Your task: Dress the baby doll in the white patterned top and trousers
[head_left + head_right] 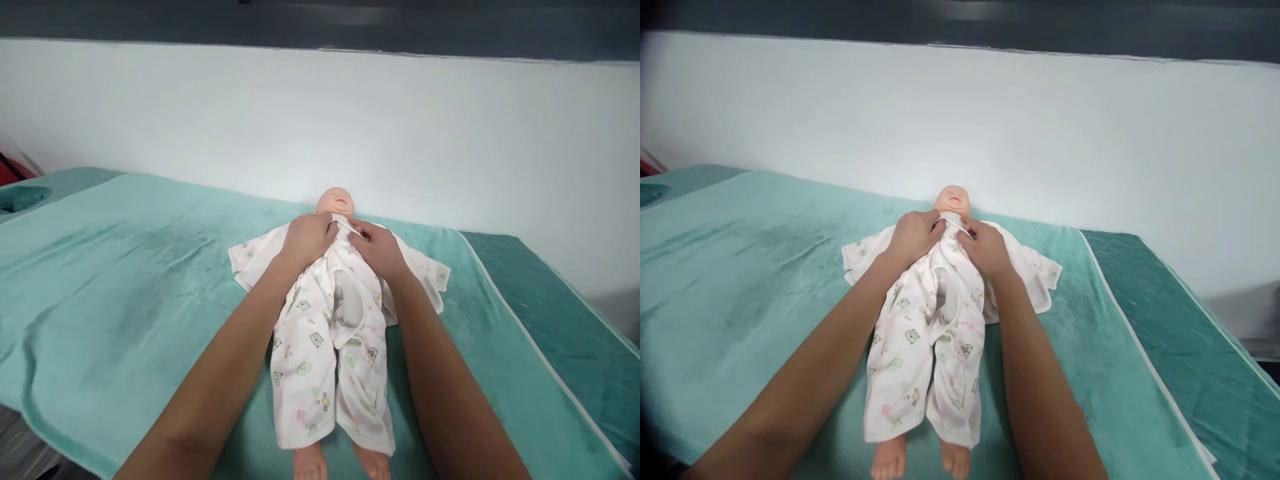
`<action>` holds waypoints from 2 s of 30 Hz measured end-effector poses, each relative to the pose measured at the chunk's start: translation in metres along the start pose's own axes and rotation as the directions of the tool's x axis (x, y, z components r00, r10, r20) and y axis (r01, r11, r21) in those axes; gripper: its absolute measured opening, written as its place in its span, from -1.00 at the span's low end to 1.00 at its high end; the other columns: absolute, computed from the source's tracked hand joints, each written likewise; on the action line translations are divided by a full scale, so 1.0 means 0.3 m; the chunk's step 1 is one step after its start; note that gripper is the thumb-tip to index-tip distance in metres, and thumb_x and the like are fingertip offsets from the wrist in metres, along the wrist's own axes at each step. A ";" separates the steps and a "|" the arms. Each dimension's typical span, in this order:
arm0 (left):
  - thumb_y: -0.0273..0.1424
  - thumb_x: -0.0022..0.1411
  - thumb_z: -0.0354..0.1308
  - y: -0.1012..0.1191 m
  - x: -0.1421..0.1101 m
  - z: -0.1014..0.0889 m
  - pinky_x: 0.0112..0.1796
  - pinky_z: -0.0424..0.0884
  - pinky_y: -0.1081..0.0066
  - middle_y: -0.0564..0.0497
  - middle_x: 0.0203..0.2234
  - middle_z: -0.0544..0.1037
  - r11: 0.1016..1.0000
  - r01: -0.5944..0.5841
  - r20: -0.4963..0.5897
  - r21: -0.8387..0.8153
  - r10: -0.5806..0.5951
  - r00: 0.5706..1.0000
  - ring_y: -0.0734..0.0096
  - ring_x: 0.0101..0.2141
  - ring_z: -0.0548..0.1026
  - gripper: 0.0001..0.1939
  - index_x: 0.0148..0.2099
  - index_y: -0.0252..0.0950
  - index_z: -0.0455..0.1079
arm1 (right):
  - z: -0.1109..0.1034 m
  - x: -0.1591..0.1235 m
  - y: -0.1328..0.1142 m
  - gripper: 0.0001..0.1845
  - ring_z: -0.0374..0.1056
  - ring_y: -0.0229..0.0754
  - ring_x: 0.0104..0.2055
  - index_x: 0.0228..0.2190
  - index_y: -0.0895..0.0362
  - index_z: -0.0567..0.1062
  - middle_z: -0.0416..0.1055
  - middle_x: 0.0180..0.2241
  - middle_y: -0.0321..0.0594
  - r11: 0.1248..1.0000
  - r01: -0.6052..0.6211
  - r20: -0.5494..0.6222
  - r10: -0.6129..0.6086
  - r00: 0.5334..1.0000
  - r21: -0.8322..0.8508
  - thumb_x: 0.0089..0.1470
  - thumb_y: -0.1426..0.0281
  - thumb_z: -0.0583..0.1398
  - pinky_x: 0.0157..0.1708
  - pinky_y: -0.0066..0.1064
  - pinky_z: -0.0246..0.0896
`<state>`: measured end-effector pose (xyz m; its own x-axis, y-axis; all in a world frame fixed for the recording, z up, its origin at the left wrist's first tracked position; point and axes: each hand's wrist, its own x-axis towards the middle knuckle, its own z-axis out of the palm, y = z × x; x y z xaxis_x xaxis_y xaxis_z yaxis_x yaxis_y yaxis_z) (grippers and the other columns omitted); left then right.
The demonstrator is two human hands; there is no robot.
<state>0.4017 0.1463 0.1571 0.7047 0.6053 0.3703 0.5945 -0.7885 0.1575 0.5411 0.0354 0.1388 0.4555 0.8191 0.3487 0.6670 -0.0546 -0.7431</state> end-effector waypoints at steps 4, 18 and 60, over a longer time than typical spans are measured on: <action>-0.26 0.46 -0.18 -0.007 -0.021 0.027 -0.43 0.00 0.32 -0.14 -0.40 0.60 0.998 0.068 -0.096 0.000 -0.068 0.993 0.18 -0.41 0.53 -0.63 -0.17 -0.31 0.40 | 0.024 0.010 0.026 -0.75 0.41 -0.01 0.08 -0.44 0.07 0.55 0.52 0.05 -0.26 0.988 -0.035 -0.075 0.047 0.996 0.152 0.14 0.18 0.21 0.13 -0.16 0.20; -0.34 0.45 -0.15 -0.026 -0.053 0.107 -0.38 0.13 0.33 -0.05 -0.44 0.45 0.978 -0.051 -0.475 -0.201 -0.052 0.878 0.29 -0.35 0.41 -0.69 -0.37 -0.23 0.24 | -0.041 -0.009 0.099 -0.53 0.27 0.05 0.26 -0.03 0.03 0.60 0.46 0.13 -0.28 0.615 -0.262 0.360 -0.038 0.932 0.744 -0.02 0.22 0.28 0.25 -0.14 0.17; -0.34 0.30 0.07 -0.169 0.044 0.101 -0.32 0.16 0.39 0.13 -0.53 0.32 0.638 0.218 0.107 -0.739 -0.208 0.972 0.42 -0.42 0.28 -0.78 -0.42 -0.23 0.22 | 0.015 0.058 0.140 -0.67 0.39 -0.06 -0.18 -0.44 0.03 0.47 0.57 -0.21 -0.27 0.998 -0.040 -0.084 0.036 0.996 -0.053 0.19 0.09 0.11 -0.07 -0.21 0.21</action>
<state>0.3925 0.1975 0.1263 0.6029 0.7643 0.2288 0.2471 -0.4515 0.8574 0.5744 0.0498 0.1110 0.5268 0.7659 0.3687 0.6786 -0.1178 -0.7250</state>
